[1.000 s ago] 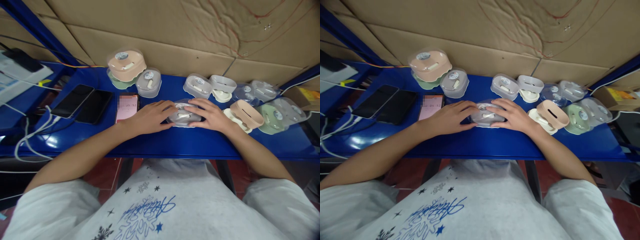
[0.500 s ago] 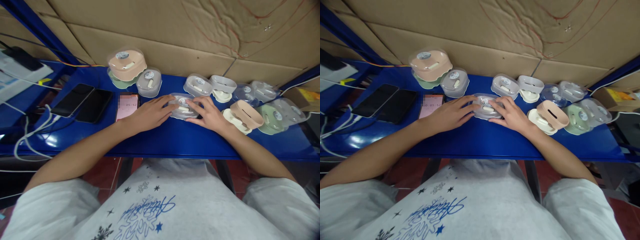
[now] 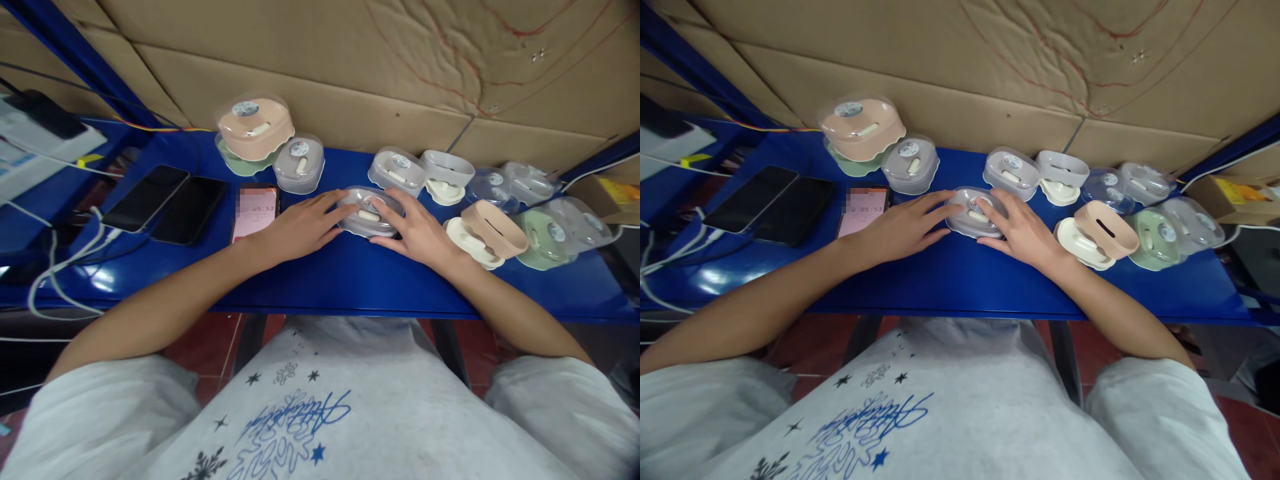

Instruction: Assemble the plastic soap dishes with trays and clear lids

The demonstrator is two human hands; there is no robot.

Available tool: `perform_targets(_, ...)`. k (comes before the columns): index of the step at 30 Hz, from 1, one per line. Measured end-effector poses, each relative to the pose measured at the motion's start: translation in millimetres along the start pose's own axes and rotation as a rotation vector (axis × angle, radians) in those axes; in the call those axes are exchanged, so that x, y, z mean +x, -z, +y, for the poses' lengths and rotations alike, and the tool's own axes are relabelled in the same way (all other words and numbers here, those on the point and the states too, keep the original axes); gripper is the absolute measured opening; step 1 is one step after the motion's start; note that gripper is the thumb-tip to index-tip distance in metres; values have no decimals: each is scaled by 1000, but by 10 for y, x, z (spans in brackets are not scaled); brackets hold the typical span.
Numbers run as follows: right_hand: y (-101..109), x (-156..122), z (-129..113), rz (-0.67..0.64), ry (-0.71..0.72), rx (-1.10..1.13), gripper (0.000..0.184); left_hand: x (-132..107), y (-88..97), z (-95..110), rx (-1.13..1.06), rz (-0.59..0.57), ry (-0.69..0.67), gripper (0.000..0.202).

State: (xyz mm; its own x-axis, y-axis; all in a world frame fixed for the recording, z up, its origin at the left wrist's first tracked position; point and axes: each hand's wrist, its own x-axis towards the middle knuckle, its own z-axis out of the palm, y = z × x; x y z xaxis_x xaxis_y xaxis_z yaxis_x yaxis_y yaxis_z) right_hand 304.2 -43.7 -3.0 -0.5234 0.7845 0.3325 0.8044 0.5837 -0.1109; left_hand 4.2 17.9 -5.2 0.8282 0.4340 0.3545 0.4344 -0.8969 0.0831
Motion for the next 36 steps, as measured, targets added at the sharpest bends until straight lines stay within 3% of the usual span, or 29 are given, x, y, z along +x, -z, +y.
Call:
perform_targets(8, -95, 17, -51, 88, -78, -22, 83, 13, 27, -6, -4, -15, 28, 53)
perform_targets(20, -204, -15, -36, 101, -157, 11, 87, 23, 80, 21, -18, -8, 28, 55)
perform_targets(27, -237, -11, 62, 55, -62, 113, 84, 9, 55, -24, -4, -4, 36, 56)
perform_targets(32, -148, 44, 75, 28, -9, 59, 83, 20, 82, -30, 50, 8, 17, 51)
perform_targets(36, 75, 38, 11, 1, -105, -72, 79, 26, 123, -8, 92, 26, 123, 47)
